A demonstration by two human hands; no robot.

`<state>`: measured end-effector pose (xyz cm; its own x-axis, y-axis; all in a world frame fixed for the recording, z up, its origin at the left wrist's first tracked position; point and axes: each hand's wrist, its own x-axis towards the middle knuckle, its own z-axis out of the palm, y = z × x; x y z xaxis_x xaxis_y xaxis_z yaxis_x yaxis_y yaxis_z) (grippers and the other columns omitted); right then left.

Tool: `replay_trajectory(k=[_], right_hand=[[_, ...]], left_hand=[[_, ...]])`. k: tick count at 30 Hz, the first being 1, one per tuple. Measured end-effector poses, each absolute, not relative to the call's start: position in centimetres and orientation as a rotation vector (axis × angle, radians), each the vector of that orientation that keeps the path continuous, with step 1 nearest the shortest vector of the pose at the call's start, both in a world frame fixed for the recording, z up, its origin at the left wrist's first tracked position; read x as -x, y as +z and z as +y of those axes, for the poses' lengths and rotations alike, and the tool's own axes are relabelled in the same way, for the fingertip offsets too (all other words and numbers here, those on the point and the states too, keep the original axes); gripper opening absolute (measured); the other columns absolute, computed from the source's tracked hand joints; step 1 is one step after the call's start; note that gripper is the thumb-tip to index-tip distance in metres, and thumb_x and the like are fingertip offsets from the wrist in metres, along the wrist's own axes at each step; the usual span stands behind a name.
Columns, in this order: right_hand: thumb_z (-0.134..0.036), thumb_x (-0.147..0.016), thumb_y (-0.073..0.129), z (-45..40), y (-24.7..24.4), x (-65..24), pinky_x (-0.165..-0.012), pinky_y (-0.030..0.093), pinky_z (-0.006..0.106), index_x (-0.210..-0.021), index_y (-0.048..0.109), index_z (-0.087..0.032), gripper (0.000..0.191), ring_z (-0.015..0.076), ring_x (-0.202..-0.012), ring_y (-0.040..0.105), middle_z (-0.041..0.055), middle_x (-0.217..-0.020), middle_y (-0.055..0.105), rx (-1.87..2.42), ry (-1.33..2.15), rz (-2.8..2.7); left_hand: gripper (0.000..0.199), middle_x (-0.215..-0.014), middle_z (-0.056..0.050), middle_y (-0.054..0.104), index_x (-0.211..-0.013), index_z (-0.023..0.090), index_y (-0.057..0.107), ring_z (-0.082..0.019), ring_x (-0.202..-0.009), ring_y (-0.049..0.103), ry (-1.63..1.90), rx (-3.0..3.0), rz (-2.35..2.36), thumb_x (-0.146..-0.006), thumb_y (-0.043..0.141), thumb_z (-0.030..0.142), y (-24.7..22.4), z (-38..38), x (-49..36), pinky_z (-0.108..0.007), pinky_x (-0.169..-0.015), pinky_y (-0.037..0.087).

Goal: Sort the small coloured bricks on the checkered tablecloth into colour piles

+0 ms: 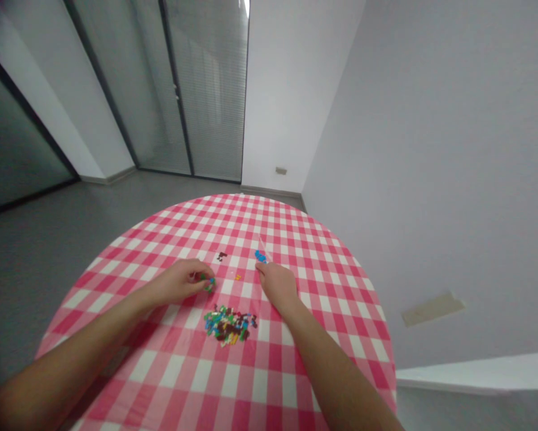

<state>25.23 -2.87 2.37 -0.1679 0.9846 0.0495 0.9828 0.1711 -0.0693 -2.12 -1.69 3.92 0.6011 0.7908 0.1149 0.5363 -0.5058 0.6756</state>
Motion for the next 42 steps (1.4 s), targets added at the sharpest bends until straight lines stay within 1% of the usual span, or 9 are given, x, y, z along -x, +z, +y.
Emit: replay_trajectory(k=[5,12,17,20,23,29,36,39,42], right_hand=[[-0.033,-0.103,0.040,-3.0,2.2,-25.3,-0.070,0.048,0.027,-0.124,0.068,-0.029,0.036,0.0218,-0.090,0.071,0.0063,-0.111,0.075,2.008,-0.030,-2.359],[-0.033,-0.103,0.036,-2.9,2.2,-25.2,-0.071,0.049,0.032,-0.124,0.069,-0.026,0.039,0.0241,-0.085,0.071,0.0101,-0.104,0.076,2.029,-0.007,-2.305],[-0.030,-0.097,0.051,-4.3,2.4,-24.3,-0.077,0.050,0.029,-0.116,0.073,-0.020,0.032,0.0206,-0.084,0.069,0.0095,-0.098,0.077,1.577,0.172,-2.137],[-0.031,-0.094,0.056,-5.5,2.7,-23.2,-0.072,0.050,0.027,-0.106,0.076,-0.019,0.026,0.0173,-0.074,0.067,0.0067,-0.084,0.076,1.260,0.363,-2.129],[-0.028,-0.092,0.059,-6.2,2.7,-22.4,-0.067,0.048,0.026,-0.100,0.077,-0.019,0.022,0.0161,-0.070,0.065,0.0055,-0.078,0.074,1.122,0.422,-2.165],[-0.027,-0.092,0.062,-6.1,2.1,-22.0,-0.068,0.048,0.026,-0.097,0.076,-0.019,0.017,0.0161,-0.071,0.065,0.0059,-0.080,0.075,1.127,0.384,-2.199],[-0.021,-0.089,0.065,-6.0,2.1,-22.1,-0.067,0.046,0.025,-0.093,0.076,-0.019,0.012,0.0161,-0.072,0.065,0.0053,-0.080,0.075,1.083,0.324,-2.294],[-0.021,-0.087,0.067,-6.1,2.5,-22.1,-0.066,0.046,0.024,-0.089,0.076,-0.019,0.010,0.0156,-0.071,0.066,0.0046,-0.080,0.075,1.134,0.327,-2.325],[-0.021,-0.087,0.065,-5.7,3.0,-22.8,-0.069,0.047,0.025,-0.092,0.076,-0.019,0.012,0.0166,-0.076,0.068,0.0047,-0.085,0.076,1.295,0.314,-2.313]], left_hand=[[0.017,-0.087,-0.005,0.073,-0.086,0.019,0.072,-0.018,-0.079,0.064,0.556,-2.210,1.081,-0.079,0.057,0.013,4.4,-1.9,2.0,-0.031,-0.073,0.047],[0.015,-0.088,-0.005,0.073,-0.090,0.019,0.073,-0.017,-0.076,0.063,0.607,-2.177,1.026,-0.081,0.060,0.018,3.3,-1.8,1.8,-0.029,-0.070,0.046],[0.013,-0.075,-0.003,0.071,-0.085,0.017,0.073,-0.014,-0.066,0.060,0.741,-1.946,1.017,-0.081,0.063,0.024,2.7,-2.8,0.2,-0.026,-0.062,0.045],[0.015,-0.074,-0.004,0.071,-0.084,0.016,0.074,-0.014,-0.066,0.060,0.799,-1.867,1.034,-0.079,0.063,0.025,2.8,-3.3,-0.6,-0.026,-0.062,0.046],[0.015,-0.074,-0.004,0.072,-0.082,0.016,0.075,-0.015,-0.067,0.061,0.838,-1.852,1.024,-0.079,0.064,0.025,2.8,-3.4,-1.0,-0.026,-0.062,0.046],[0.013,-0.064,-0.003,0.069,-0.079,0.016,0.073,-0.013,-0.058,0.061,0.774,-1.781,0.977,-0.080,0.064,0.026,2.2,-3.5,-1.2,-0.024,-0.056,0.045],[0.011,-0.066,-0.004,0.071,-0.080,0.016,0.074,-0.014,-0.059,0.063,0.737,-1.769,0.982,-0.079,0.064,0.021,2.3,-3.9,-1.4,-0.024,-0.055,0.046],[0.012,-0.067,-0.004,0.071,-0.077,0.017,0.074,-0.015,-0.060,0.064,0.719,-1.752,0.992,-0.079,0.063,0.020,2.3,-3.9,-1.6,-0.024,-0.057,0.047],[0.011,-0.073,-0.004,0.072,-0.076,0.018,0.074,-0.016,-0.067,0.066,0.759,-1.792,1.036,-0.079,0.064,0.021,2.2,-3.8,-1.6,-0.026,-0.063,0.049]])
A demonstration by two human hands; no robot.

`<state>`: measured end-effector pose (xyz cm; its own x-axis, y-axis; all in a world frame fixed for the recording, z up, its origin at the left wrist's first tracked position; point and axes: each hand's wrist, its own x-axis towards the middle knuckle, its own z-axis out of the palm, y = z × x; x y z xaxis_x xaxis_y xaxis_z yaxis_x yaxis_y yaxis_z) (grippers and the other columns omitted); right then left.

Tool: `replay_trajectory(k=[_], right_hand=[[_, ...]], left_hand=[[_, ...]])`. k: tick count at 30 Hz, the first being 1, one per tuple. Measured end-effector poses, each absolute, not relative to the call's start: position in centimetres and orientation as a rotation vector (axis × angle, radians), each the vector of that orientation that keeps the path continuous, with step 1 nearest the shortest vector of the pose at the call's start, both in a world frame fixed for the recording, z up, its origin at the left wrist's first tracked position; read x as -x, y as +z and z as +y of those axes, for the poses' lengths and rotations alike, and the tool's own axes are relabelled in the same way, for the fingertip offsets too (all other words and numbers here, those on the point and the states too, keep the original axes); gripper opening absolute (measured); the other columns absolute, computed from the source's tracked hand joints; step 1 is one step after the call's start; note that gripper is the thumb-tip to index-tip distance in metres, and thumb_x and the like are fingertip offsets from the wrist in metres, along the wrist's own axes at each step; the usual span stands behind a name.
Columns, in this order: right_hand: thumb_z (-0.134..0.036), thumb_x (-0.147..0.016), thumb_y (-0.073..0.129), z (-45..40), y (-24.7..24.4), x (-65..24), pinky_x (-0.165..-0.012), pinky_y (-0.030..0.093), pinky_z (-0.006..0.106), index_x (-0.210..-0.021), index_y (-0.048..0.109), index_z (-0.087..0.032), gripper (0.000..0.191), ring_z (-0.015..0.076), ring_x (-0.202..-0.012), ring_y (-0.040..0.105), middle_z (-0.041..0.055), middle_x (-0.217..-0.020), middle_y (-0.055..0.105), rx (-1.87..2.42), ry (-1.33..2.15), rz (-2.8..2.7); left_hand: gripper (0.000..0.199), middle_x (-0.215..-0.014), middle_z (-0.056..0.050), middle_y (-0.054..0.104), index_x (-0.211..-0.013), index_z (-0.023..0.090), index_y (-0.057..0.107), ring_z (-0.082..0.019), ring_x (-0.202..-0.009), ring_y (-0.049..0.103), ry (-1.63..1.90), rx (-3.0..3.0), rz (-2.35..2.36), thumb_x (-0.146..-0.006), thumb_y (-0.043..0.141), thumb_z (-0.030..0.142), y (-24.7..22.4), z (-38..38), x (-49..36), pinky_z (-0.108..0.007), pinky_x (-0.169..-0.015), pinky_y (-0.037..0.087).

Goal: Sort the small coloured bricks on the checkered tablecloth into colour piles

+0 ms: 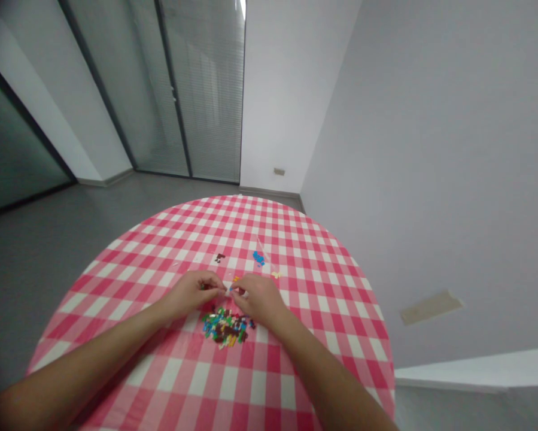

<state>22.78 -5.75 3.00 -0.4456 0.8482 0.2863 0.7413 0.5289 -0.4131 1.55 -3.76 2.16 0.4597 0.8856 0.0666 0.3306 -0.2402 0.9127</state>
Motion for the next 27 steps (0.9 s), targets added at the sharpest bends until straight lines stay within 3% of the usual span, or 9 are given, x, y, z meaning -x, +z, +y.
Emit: replay_trajectory(k=[7,15,27], right_hand=[[-0.022,-0.090,0.059,-3.4,3.2,-26.5,-0.072,0.050,0.030,-0.091,0.078,-0.021,0.019,0.0222,-0.087,0.070,0.0068,-0.096,0.077,1.805,0.187,-2.184],[-0.025,-0.093,0.057,-3.5,3.0,-26.9,-0.070,0.052,0.031,-0.102,0.079,-0.024,0.024,0.0231,-0.089,0.070,0.0083,-0.104,0.076,1.832,0.109,-2.198],[-0.029,-0.100,0.046,-3.7,3.0,-26.1,-0.067,0.050,0.030,-0.113,0.076,-0.025,0.033,0.0240,-0.084,0.071,0.0100,-0.101,0.077,1.909,0.026,-2.287]], left_hand=[[0.012,-0.080,-0.003,0.073,-0.077,0.019,0.073,-0.016,-0.072,0.064,0.760,-1.891,1.113,-0.079,0.062,0.022,2.0,-3.1,-0.9,-0.028,-0.069,0.049],[0.013,-0.080,-0.005,0.074,-0.076,0.017,0.072,-0.017,-0.072,0.064,0.740,-1.895,1.116,-0.078,0.060,0.021,2.5,-2.9,-0.6,-0.028,-0.066,0.048],[0.011,-0.077,-0.003,0.073,-0.079,0.018,0.072,-0.015,-0.069,0.063,0.607,-1.982,0.971,-0.081,0.061,0.018,3.2,-2.8,0.4,-0.026,-0.066,0.046]])
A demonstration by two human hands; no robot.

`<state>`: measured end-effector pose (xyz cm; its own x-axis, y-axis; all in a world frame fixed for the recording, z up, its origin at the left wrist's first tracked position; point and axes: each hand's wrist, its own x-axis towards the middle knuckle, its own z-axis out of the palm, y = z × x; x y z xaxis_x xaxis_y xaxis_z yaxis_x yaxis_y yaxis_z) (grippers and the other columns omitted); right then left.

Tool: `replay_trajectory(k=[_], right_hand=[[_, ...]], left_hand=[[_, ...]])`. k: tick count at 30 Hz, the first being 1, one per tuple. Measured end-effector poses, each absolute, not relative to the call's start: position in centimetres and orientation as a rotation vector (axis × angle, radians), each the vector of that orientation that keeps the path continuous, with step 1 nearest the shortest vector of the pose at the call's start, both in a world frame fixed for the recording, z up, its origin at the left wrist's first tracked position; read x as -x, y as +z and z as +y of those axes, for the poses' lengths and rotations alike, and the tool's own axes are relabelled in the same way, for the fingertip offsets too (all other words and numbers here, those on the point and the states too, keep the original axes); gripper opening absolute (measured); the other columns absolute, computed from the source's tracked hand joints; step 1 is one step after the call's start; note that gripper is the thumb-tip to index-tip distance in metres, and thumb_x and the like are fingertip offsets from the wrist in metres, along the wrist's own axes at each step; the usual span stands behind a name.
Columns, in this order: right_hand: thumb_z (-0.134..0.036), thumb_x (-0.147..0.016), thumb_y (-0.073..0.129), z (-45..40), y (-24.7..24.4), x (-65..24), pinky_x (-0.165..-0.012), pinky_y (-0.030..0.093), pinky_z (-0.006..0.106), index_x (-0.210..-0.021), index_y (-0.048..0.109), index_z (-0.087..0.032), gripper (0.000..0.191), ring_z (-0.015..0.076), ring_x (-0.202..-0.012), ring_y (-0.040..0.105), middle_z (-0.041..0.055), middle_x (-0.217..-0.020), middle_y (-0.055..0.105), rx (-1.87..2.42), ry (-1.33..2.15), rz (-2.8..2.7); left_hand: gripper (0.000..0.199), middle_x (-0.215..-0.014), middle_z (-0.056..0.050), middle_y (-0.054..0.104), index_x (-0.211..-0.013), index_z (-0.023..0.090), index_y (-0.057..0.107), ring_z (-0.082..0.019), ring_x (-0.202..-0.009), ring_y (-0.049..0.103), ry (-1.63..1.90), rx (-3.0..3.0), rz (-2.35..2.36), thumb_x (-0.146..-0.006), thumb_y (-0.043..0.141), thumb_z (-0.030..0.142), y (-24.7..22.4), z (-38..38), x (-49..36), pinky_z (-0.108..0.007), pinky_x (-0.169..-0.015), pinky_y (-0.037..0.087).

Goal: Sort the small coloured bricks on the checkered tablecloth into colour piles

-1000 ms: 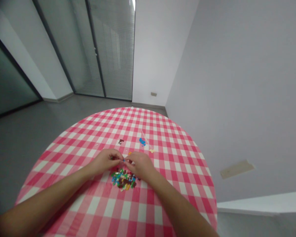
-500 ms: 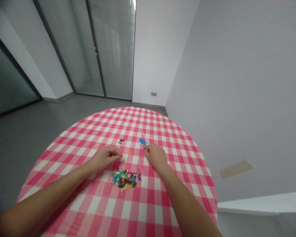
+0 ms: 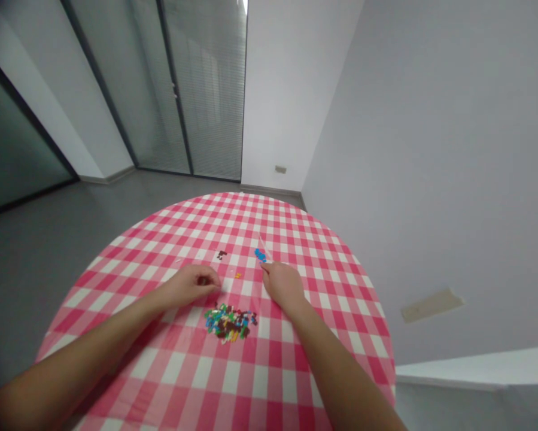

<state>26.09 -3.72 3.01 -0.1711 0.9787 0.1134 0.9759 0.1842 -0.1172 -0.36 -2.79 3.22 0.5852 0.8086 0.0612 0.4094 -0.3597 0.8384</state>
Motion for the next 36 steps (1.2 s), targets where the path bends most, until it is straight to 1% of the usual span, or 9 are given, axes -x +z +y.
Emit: replay_trajectory(k=[4,6,10,13,17,20,24,30,36], right_hand=[[-0.029,-0.100,0.044,-3.5,2.5,-25.9,-0.067,0.051,0.031,-0.126,0.070,-0.027,0.036,0.0244,-0.079,0.072,0.0109,-0.099,0.078,1.967,0.037,-2.264],[-0.028,-0.100,0.045,-3.4,2.3,-25.9,-0.068,0.052,0.032,-0.128,0.069,-0.027,0.037,0.0248,-0.080,0.073,0.0103,-0.099,0.078,1.952,0.051,-2.254],[-0.028,-0.097,0.051,-3.7,2.4,-25.7,-0.080,0.055,0.034,-0.118,0.074,-0.025,0.031,0.0238,-0.091,0.073,0.0072,-0.107,0.077,1.730,0.186,-2.212],[-0.022,-0.091,0.057,-4.6,2.9,-24.9,-0.085,0.053,0.030,-0.108,0.077,-0.025,0.027,0.0204,-0.095,0.073,0.0038,-0.107,0.078,1.447,0.397,-2.263],[-0.018,-0.090,0.057,-6.0,3.6,-23.1,-0.072,0.049,0.023,-0.101,0.079,-0.025,0.025,0.0166,-0.083,0.073,0.0021,-0.097,0.079,1.177,0.630,-2.397],[-0.019,-0.092,0.056,-6.7,4.1,-22.1,-0.066,0.044,0.021,-0.100,0.078,-0.026,0.024,0.0154,-0.079,0.071,0.0007,-0.094,0.079,1.082,0.674,-2.532],[-0.017,-0.091,0.055,-7.0,4.4,-21.5,-0.062,0.038,0.021,-0.096,0.077,-0.028,0.025,0.0149,-0.075,0.067,-0.0008,-0.089,0.078,1.082,0.640,-2.656],[-0.013,-0.085,0.056,-7.1,4.3,-21.6,-0.058,0.033,0.022,-0.080,0.076,-0.024,0.024,0.0125,-0.064,0.061,-0.0010,-0.075,0.075,1.108,0.690,-2.598],[-0.015,-0.081,0.060,-7.2,4.5,-21.6,-0.052,0.031,0.021,-0.081,0.078,-0.021,0.019,0.0097,-0.054,0.054,-0.0009,-0.068,0.072,1.210,0.825,-2.517]], left_hand=[[0.015,-0.082,-0.003,0.074,-0.085,0.019,0.075,-0.015,-0.071,0.064,0.259,-2.121,0.710,-0.080,0.062,0.015,4.3,-3.0,1.2,-0.025,-0.066,0.046],[0.019,-0.082,-0.002,0.073,-0.087,0.020,0.076,-0.015,-0.069,0.063,0.186,-2.175,0.688,-0.079,0.061,0.012,4.6,-3.1,1.5,-0.024,-0.064,0.044],[0.024,-0.076,-0.001,0.072,-0.086,0.021,0.077,-0.014,-0.065,0.060,0.174,-2.258,0.693,-0.076,0.060,0.007,4.6,-3.2,1.4,-0.024,-0.061,0.041],[0.023,-0.075,-0.001,0.072,-0.083,0.021,0.076,-0.015,-0.065,0.061,0.192,-2.274,0.728,-0.076,0.060,0.007,4.7,-3.3,1.2,-0.024,-0.062,0.041],[0.024,-0.075,0.000,0.073,-0.078,0.020,0.075,-0.015,-0.066,0.062,0.181,-2.293,0.742,-0.073,0.057,0.004,4.9,-3.5,1.2,-0.024,-0.062,0.041],[0.025,-0.075,-0.001,0.073,-0.079,0.020,0.076,-0.015,-0.066,0.063,0.147,-2.312,0.743,-0.072,0.058,0.004,4.7,-3.5,1.3,-0.023,-0.062,0.040],[0.024,-0.072,0.000,0.073,-0.079,0.022,0.077,-0.015,-0.064,0.061,0.124,-2.320,0.731,-0.072,0.061,0.006,4.4,-3.5,1.4,-0.024,-0.060,0.039],[0.021,-0.070,0.000,0.070,-0.076,0.021,0.076,-0.014,-0.061,0.059,0.123,-2.310,0.680,-0.072,0.062,0.006,4.4,-3.5,1.5,-0.024,-0.059,0.039],[0.022,-0.067,0.001,0.068,-0.073,0.020,0.073,-0.014,-0.059,0.056,0.055,-2.268,0.668,-0.067,0.060,0.004,4.7,-3.9,1.2,-0.025,-0.055,0.038]])
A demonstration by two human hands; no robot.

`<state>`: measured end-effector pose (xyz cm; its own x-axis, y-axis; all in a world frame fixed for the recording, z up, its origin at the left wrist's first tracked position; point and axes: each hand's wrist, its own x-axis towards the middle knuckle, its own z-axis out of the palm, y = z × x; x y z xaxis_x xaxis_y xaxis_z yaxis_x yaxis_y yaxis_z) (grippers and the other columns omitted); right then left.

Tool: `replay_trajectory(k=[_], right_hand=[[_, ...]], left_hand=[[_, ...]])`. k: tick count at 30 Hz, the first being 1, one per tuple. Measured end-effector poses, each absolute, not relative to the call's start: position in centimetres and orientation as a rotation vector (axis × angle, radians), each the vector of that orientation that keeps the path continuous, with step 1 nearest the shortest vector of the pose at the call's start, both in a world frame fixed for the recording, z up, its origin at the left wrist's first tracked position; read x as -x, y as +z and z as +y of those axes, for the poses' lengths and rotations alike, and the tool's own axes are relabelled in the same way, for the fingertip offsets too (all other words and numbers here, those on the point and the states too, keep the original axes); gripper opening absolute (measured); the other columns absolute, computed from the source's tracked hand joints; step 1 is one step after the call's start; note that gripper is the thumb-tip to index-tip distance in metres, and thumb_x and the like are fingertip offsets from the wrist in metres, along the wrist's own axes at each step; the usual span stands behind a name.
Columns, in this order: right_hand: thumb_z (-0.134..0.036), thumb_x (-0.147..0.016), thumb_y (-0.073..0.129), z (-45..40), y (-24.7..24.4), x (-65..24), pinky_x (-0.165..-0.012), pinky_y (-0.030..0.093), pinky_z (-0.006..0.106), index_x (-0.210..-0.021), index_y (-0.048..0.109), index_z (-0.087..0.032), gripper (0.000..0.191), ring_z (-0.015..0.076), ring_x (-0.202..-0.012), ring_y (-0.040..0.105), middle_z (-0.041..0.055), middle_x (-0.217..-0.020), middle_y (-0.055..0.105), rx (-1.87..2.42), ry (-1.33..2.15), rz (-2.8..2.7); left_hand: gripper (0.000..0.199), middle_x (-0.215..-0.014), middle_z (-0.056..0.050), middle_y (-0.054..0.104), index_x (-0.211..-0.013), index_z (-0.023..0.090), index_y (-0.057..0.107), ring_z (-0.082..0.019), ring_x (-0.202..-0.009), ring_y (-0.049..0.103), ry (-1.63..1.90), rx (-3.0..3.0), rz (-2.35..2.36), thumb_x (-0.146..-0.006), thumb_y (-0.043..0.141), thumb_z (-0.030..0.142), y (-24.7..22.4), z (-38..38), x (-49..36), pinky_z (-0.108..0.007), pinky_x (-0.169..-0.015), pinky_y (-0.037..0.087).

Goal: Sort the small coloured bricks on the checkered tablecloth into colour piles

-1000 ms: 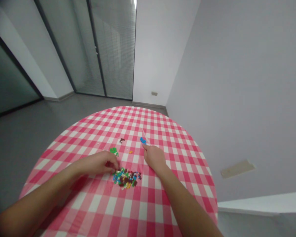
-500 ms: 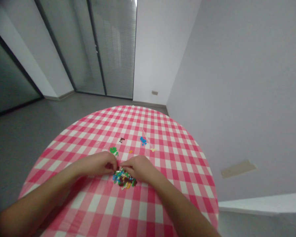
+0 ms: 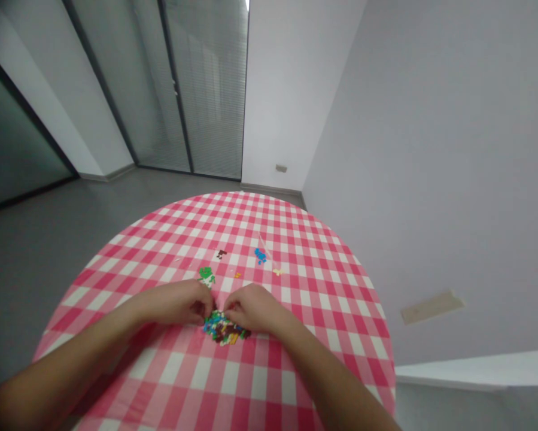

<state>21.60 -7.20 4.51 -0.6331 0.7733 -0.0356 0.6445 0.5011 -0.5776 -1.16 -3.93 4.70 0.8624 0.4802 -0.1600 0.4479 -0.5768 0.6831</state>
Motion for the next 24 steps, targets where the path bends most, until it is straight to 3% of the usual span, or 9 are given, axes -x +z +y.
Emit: replay_trajectory(k=[4,18,24], right_hand=[[-0.014,-0.081,0.060,-7.2,4.4,-21.5,-0.051,0.029,0.021,-0.077,0.077,-0.019,0.017,0.0086,-0.051,0.049,-0.0017,-0.062,0.068,1.242,0.799,-2.509],[-0.022,-0.087,0.060,-7.0,3.7,-21.5,-0.056,0.032,0.022,-0.085,0.078,-0.020,0.018,0.0112,-0.062,0.061,0.0013,-0.076,0.075,1.262,0.835,-2.495],[-0.021,-0.085,0.061,-7.0,3.3,-21.2,-0.054,0.026,0.023,-0.079,0.072,-0.018,0.014,0.0095,-0.057,0.051,-0.0004,-0.067,0.067,1.233,0.723,-2.548]], left_hand=[[0.021,-0.061,0.002,0.064,-0.067,0.020,0.069,-0.013,-0.055,0.054,0.064,-2.285,0.683,-0.067,0.057,0.004,5.1,-4.4,0.7,-0.024,-0.054,0.036],[0.017,-0.063,0.002,0.063,-0.067,0.016,0.067,-0.012,-0.059,0.055,0.182,-2.185,0.814,-0.067,0.051,0.010,4.6,-2.6,2.2,-0.023,-0.057,0.038],[0.017,-0.068,-0.001,0.067,-0.073,0.016,0.070,-0.015,-0.064,0.058,0.390,-2.091,1.120,-0.075,0.054,0.023,4.0,-0.6,4.2,-0.025,-0.059,0.040]])
